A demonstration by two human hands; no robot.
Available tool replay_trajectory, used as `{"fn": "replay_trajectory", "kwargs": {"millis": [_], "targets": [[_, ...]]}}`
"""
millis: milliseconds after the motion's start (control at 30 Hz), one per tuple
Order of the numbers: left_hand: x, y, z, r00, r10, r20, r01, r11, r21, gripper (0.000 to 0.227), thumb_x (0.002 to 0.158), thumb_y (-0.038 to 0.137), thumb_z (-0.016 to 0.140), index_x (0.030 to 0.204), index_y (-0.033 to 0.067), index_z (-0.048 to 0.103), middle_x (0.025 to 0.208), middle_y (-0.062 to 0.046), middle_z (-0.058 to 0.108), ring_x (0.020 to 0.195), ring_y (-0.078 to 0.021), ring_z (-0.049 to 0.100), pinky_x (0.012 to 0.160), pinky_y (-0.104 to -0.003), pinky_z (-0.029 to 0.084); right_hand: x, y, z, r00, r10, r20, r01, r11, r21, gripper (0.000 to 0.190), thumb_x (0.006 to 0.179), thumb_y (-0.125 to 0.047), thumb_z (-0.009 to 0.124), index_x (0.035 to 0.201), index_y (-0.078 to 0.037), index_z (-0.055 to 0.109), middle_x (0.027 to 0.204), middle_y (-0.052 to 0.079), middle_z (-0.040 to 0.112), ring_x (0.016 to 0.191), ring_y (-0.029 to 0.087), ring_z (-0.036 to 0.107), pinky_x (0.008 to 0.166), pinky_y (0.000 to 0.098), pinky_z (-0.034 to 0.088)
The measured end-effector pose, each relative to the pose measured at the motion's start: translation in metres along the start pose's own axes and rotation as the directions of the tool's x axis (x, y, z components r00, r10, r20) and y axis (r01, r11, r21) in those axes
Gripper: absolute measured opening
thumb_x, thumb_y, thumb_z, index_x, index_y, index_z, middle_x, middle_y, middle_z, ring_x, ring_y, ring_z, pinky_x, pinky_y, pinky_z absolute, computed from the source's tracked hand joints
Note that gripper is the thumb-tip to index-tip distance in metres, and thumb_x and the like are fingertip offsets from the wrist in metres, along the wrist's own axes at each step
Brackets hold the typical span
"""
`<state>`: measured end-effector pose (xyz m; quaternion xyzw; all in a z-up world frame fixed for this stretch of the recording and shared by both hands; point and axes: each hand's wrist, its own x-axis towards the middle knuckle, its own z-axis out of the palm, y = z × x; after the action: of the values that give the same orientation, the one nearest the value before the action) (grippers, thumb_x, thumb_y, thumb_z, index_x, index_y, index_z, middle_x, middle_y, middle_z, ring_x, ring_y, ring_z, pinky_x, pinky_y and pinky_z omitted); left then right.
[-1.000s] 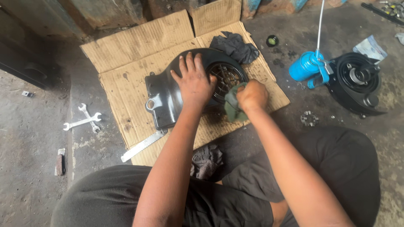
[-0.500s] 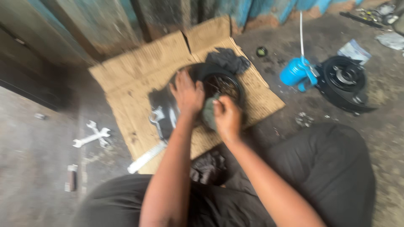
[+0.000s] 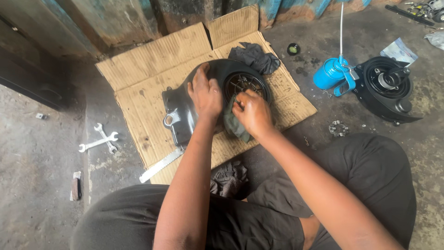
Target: The person cleans a black engine cover component using a cloth and an oiler, wiping both the exterior and interior surfaces.
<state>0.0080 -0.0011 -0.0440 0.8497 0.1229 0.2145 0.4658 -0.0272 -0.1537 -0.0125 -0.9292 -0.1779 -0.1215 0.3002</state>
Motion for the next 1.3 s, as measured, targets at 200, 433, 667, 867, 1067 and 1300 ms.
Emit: {"fn": "replay_trajectory", "kwargs": {"millis": [200, 433, 667, 867, 1067, 1300], "targets": [[0.001, -0.007, 0.006, 0.999, 0.042, -0.028, -0.04, 0.997, 0.066, 0.048, 0.104, 0.03, 0.036, 0.147, 0.0111, 0.047, 0.15, -0.012, 0.053, 0.148, -0.0287, 0.037, 0.124, -0.055, 0.011, 0.024, 0.003, 0.025, 0.995, -0.077, -0.062, 0.076, 0.997, -0.013, 0.015, 0.082, -0.009, 0.073, 0.085, -0.001, 0.061, 0.085, 0.021, 0.066, 0.08, 0.044, 0.065, 0.068, 0.0539, 0.051], [0.001, -0.007, 0.004, 1.0, 0.02, -0.001, -0.02, 0.999, 0.05, 0.05, 0.102, 0.03, 0.037, 0.147, 0.0117, 0.046, 0.149, -0.009, 0.055, 0.149, -0.0266, 0.037, 0.125, -0.054, 0.012, 0.071, 0.006, 0.061, 0.982, 0.159, -0.104, -0.17, 0.979, -0.113, 0.018, 0.084, -0.019, 0.073, 0.081, -0.005, 0.064, 0.083, 0.023, 0.069, 0.082, 0.047, 0.066, 0.068, 0.0563, 0.052], [0.022, -0.022, 0.012, 0.989, -0.145, 0.002, 0.145, 0.986, -0.076, 0.051, 0.104, 0.041, 0.031, 0.14, 0.0134, 0.053, 0.136, -0.006, 0.067, 0.138, -0.0259, 0.051, 0.123, -0.054, 0.018, 0.089, 0.105, 0.042, 0.924, 0.253, -0.288, 0.063, 0.641, 0.765, 0.006, 0.107, -0.009, 0.064, 0.107, -0.014, 0.06, 0.093, 0.001, 0.062, 0.082, 0.022, 0.058, 0.072, 0.0343, 0.049], [0.063, -0.012, -0.05, 0.954, -0.245, 0.173, 0.237, 0.263, -0.935, 0.079, 0.1, 0.067, 0.032, 0.141, 0.0033, 0.055, 0.125, -0.013, 0.073, 0.122, -0.0289, 0.059, 0.112, -0.046, 0.038, 0.062, 0.123, -0.114, 0.923, 0.38, 0.053, -0.152, 0.236, 0.96, 0.012, 0.104, -0.011, 0.05, 0.115, -0.014, 0.054, 0.102, 0.013, 0.073, 0.089, 0.023, 0.074, 0.084, 0.0372, 0.063], [0.013, 0.057, -0.092, 0.97, -0.089, 0.226, 0.222, 0.702, -0.676, 0.058, 0.097, 0.053, 0.049, 0.129, 0.0083, 0.067, 0.126, -0.005, 0.07, 0.115, -0.019, 0.062, 0.099, -0.035, 0.047, 0.019, 0.109, -0.123, 0.927, 0.341, -0.156, -0.026, 0.473, 0.881, 0.014, 0.103, -0.003, 0.067, 0.111, -0.011, 0.058, 0.102, 0.001, 0.059, 0.093, 0.012, 0.057, 0.087, 0.0281, 0.052], [-0.106, 0.077, -0.011, 0.828, 0.01, 0.561, 0.353, 0.768, -0.534, 0.031, 0.086, 0.013, 0.076, 0.113, 0.0079, 0.061, 0.097, -0.006, 0.067, 0.089, -0.0144, 0.065, 0.078, -0.031, 0.056, -0.024, 0.05, -0.071, 0.991, -0.001, 0.133, -0.104, 0.62, 0.778, 0.011, 0.096, -0.005, 0.067, 0.096, -0.009, 0.057, 0.103, -0.003, 0.061, 0.083, 0.006, 0.062, 0.067, 0.0227, 0.053]]}}
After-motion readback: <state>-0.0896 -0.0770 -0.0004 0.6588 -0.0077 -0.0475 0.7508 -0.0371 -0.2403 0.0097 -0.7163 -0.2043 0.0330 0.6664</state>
